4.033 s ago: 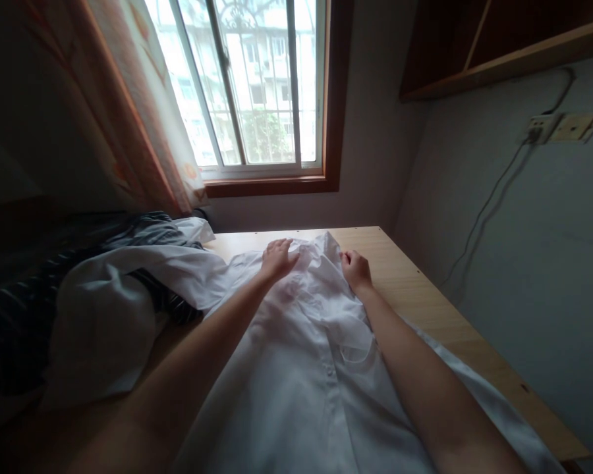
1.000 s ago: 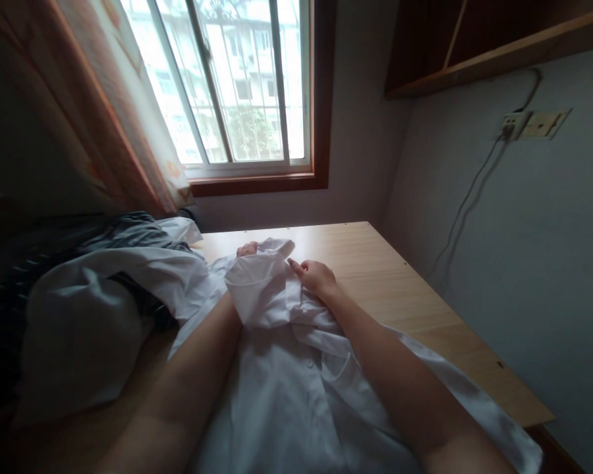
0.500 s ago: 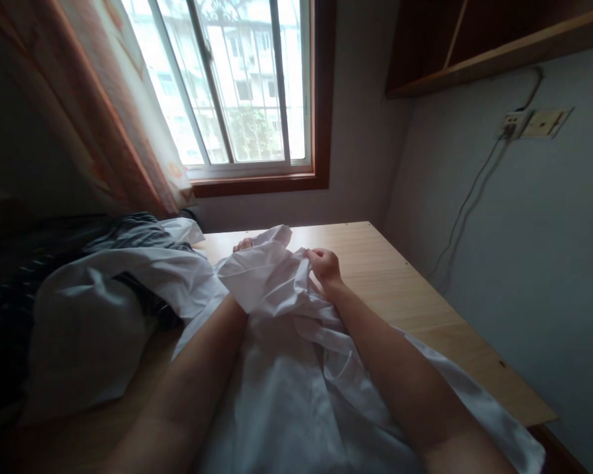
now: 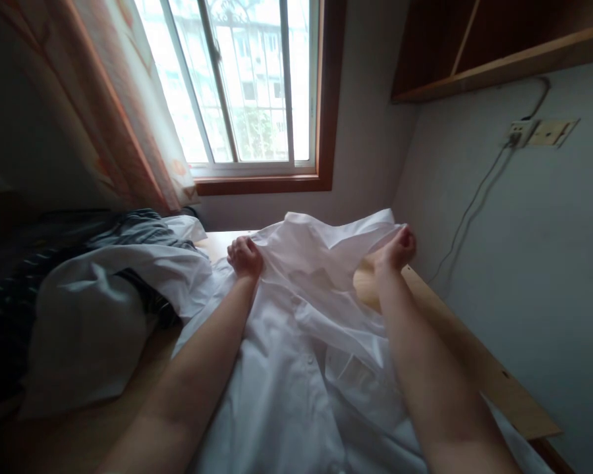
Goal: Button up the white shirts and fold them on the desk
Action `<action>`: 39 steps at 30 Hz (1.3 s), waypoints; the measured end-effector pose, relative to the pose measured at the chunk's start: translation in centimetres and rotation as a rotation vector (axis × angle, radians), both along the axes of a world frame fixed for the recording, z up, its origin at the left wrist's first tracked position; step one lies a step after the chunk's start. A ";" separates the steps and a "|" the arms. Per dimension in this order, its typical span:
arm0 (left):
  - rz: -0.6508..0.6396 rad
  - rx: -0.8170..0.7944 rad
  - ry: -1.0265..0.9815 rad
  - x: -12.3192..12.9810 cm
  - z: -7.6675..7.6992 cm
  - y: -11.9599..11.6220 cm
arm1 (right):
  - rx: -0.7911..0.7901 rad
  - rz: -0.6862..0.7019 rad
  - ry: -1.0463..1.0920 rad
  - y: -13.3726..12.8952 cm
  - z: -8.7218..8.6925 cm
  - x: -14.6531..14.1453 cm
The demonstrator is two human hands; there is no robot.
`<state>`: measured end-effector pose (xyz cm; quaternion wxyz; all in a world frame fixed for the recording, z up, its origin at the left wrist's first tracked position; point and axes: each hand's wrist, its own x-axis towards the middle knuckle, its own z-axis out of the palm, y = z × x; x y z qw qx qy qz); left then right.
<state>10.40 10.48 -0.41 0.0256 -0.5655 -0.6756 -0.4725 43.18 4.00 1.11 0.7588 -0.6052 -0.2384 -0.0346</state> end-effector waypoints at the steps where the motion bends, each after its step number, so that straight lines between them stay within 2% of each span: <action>1: -0.002 0.003 0.011 0.0 0.0 0.1 | 0.004 -0.124 -0.019 -0.2 0.2 1.1; 3: -0.022 0.004 0.052 0.0 0.0 0.3 | -0.014 -0.298 0.003 -0.6 0.3 2.8; 4: -0.044 -0.001 0.081 0.1 -0.1 0.4 | -0.054 -0.329 0.013 -0.8 0.1 3.5; 9: -0.256 -0.145 0.299 0.5 -0.8 0.1 | -0.372 -0.378 0.248 -1.9 -2.6 5.4; 10: -0.293 -0.192 0.342 0.6 -1.0 0.0 | -0.412 -0.391 0.255 -2.1 -3.1 5.4; 12: -0.345 -0.273 0.403 1.0 -1.3 -0.2 | -0.454 -0.413 0.120 -2.3 -3.6 5.2; 14: -0.366 -0.319 0.430 1.2 -1.4 -0.4 | -0.487 -0.342 -0.149 -2.1 -3.5 4.3; 15: -0.365 -0.329 0.434 1.3 -1.4 -0.5 | -0.517 -0.240 -0.306 -1.9 -3.3 3.7; 17: -0.356 -0.335 0.432 1.4 -1.3 -0.6 | -0.610 0.077 -0.582 -1.4 -3.1 1.9; 19: -0.347 -0.335 0.423 1.3 -1.2 -0.6 | -0.769 0.380 -0.763 -0.9 -3.3 -0.2; 21: -0.335 -0.330 0.411 1.3 -1.2 -0.5 | -0.993 0.520 -0.825 -0.7 -4.0 -2.2; 24: -0.310 -0.328 0.402 1.2 -1.3 -0.4 | -1.262 0.558 -0.793 -0.8 -5.0 -4.1; 26: -0.295 -0.337 0.401 1.1 -1.4 -0.3 | -1.335 0.541 -0.760 -1.0 -5.3 -4.2; 30: -0.269 -0.379 0.411 1.2 -1.6 -0.4 | -1.392 0.474 -0.696 -1.8 -5.4 -2.7; 34: -0.305 -0.450 0.430 1.6 -1.5 -0.7 | -1.427 0.411 -0.638 -3.5 -5.8 -0.4; 39: -0.301 -0.431 0.450 2.4 -1.7 -1.0 | -1.424 0.378 -0.652 -5.0 -5.8 1.0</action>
